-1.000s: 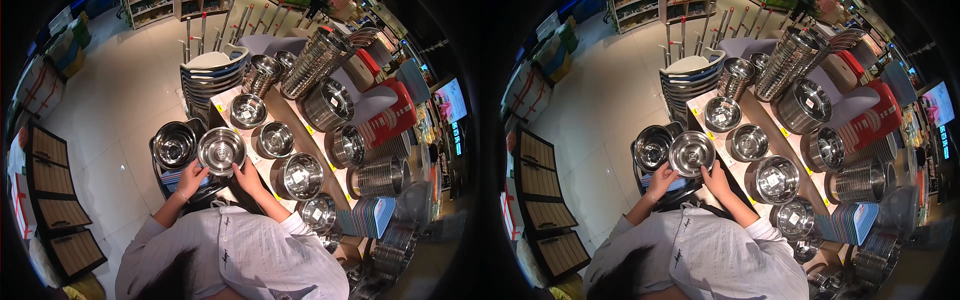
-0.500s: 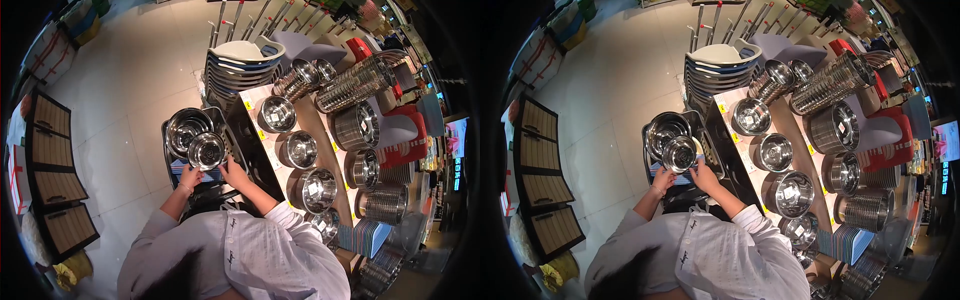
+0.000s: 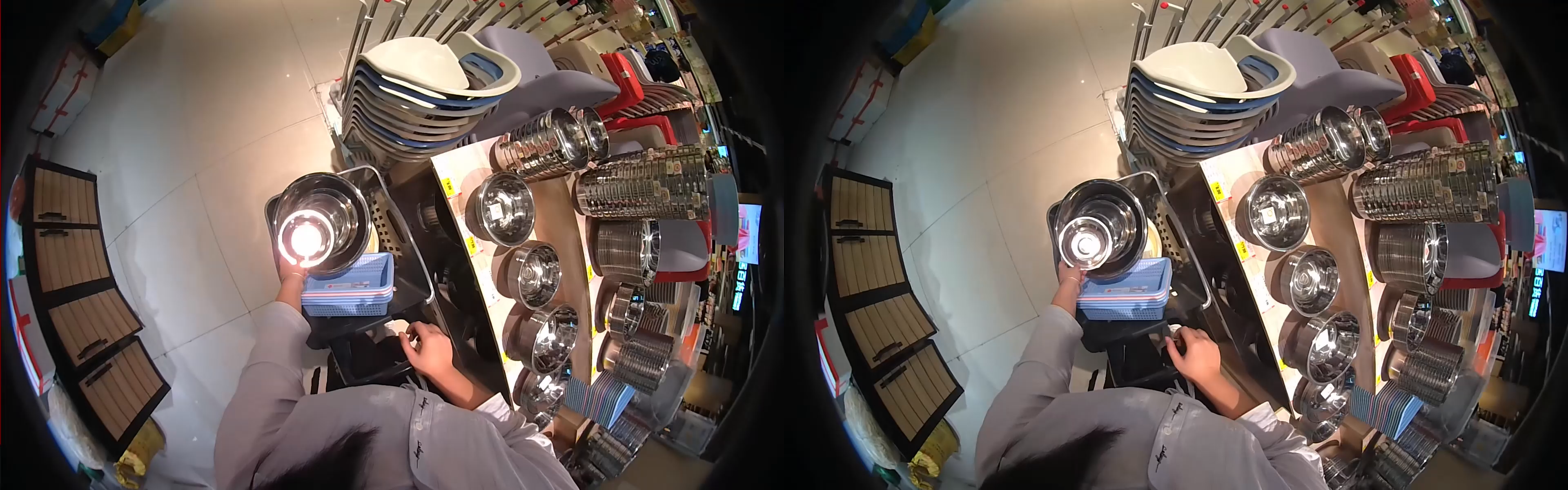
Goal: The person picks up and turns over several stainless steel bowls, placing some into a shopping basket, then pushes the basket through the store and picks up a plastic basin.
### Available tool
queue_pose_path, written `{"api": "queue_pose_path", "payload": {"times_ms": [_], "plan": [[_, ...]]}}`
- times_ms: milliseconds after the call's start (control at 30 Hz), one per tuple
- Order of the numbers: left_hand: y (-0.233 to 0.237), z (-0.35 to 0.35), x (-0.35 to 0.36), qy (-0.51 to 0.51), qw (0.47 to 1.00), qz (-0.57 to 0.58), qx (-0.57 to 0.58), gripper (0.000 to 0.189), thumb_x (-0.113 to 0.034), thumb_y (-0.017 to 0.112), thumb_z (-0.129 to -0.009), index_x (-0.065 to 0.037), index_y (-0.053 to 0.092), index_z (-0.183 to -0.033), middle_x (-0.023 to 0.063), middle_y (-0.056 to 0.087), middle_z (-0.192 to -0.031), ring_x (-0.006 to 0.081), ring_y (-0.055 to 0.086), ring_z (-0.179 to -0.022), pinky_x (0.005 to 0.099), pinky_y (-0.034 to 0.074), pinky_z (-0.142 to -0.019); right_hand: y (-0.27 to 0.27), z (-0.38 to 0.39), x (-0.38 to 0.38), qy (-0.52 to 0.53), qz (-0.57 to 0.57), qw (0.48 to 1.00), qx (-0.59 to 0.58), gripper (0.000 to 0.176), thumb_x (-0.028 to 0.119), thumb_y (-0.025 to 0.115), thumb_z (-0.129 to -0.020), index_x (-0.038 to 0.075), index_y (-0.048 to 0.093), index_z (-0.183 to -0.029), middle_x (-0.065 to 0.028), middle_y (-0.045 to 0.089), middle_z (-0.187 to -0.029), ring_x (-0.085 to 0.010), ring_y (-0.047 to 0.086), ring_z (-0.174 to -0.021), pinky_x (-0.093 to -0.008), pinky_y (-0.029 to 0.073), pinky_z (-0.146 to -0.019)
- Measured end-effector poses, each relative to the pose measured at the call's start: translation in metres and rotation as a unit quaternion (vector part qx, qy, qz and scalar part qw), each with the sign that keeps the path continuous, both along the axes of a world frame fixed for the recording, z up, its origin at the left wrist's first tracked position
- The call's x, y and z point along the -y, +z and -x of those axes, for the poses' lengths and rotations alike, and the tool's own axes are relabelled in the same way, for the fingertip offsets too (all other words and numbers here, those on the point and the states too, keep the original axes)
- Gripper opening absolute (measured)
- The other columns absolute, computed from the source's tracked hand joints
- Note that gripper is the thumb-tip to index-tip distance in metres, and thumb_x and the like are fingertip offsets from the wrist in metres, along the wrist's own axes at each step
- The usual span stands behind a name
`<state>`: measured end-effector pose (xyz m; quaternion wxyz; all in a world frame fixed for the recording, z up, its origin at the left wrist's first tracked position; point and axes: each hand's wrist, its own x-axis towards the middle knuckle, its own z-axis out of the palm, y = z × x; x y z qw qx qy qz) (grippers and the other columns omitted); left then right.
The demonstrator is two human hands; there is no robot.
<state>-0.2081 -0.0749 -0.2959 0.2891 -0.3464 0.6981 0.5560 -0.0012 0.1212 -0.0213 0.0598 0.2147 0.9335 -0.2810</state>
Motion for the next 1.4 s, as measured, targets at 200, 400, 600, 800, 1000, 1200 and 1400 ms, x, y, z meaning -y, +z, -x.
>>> {"api": "queue_pose_path", "payload": {"times_ms": [200, 400, 600, 800, 1000, 1200, 1400], "plan": [[-0.031, 0.007, -0.011, 0.072, 0.996, 0.003, 0.057, 0.031, -0.007, 0.053, -0.083, -0.010, 0.039, -0.111, 0.0087, 0.056, -0.071, 0.0138, 0.052, -0.045, 0.0237, 0.038, -0.033, 0.002, 0.006, -0.002, 0.004, 0.032, 0.999, 0.017, 0.020, 0.022, 0.063, -0.071, 0.006, 0.053, -0.064, -0.0073, 0.054, -0.058, -0.0256, 0.055, -0.057, -0.0347, 0.044, -0.050], [-0.050, 0.011, -0.014, 0.047, 0.994, -0.008, 0.095, 0.050, -0.009, 0.049, -0.084, -0.018, 0.026, -0.128, 0.0092, 0.055, -0.072, 0.0145, 0.054, -0.050, 0.0254, 0.044, -0.041, -0.006, 0.001, -0.006, 0.019, 0.024, 1.000, 0.001, 0.017, 0.021, 0.063, -0.071, 0.006, 0.056, -0.067, -0.0081, 0.055, -0.058, -0.0245, 0.056, -0.055, -0.0325, 0.044, -0.049], [-0.058, 0.016, -0.016, 0.001, 0.996, 0.026, 0.082, 0.054, -0.008, 0.049, -0.085, -0.016, 0.020, -0.129, 0.0137, 0.058, -0.079, 0.0215, 0.058, -0.048, 0.0290, 0.046, -0.037, 0.001, 0.006, -0.006, 0.012, 0.027, 0.999, 0.026, 0.017, 0.021, 0.062, -0.071, 0.005, 0.056, -0.069, -0.0073, 0.056, -0.059, -0.0247, 0.057, -0.056, -0.0332, 0.045, -0.050], [-0.065, 0.022, -0.015, -0.110, 0.991, 0.066, 0.045, 0.043, -0.002, 0.053, -0.079, -0.003, 0.030, -0.116, 0.0162, 0.057, -0.082, 0.0262, 0.058, -0.046, 0.0326, 0.048, -0.035, 0.000, 0.004, -0.006, 0.028, 0.022, 0.998, 0.058, 0.019, 0.024, 0.059, -0.073, 0.005, 0.057, -0.073, -0.0085, 0.056, -0.060, -0.0269, 0.056, -0.057, -0.0349, 0.045, -0.050], [-0.058, 0.016, -0.009, -0.121, 0.990, -0.017, 0.074, 0.028, -0.012, 0.053, -0.081, -0.002, 0.044, -0.106, 0.0104, 0.059, -0.072, 0.0162, 0.057, -0.049, 0.0279, 0.046, -0.037, 0.006, 0.005, -0.004, 0.039, 0.023, 0.998, 0.038, 0.028, 0.029, 0.056, -0.076, 0.005, 0.051, -0.064, -0.0112, 0.056, -0.062, -0.0301, 0.056, -0.058, -0.0385, 0.044, -0.051], [0.044, -0.044, -0.024, -0.290, 0.933, -0.158, -0.144, 0.022, -0.015, 0.054, -0.083, -0.002, 0.051, -0.101, 0.0063, 0.062, -0.074, 0.0090, 0.051, -0.053, 0.0215, 0.042, -0.048, -0.001, -0.007, -0.011, 0.113, 0.048, 0.992, 0.016, 0.024, 0.028, 0.057, -0.072, 0.006, 0.051, -0.063, -0.0097, 0.054, -0.057, -0.0290, 0.054, -0.054, -0.0380, 0.043, -0.049], [0.204, -0.120, -0.020, -0.568, 0.730, -0.379, 0.008, 0.023, -0.022, 0.057, -0.084, -0.005, 0.052, -0.098, -0.0013, 0.052, -0.084, 0.0055, 0.048, -0.075, 0.0192, 0.041, -0.066, -0.006, -0.015, -0.025, 0.397, 0.028, 0.917, -0.041, 0.022, 0.028, 0.058, -0.066, 0.007, 0.051, -0.065, -0.0073, 0.053, -0.061, -0.0260, 0.054, -0.056, -0.0373, 0.045, -0.049]]}}
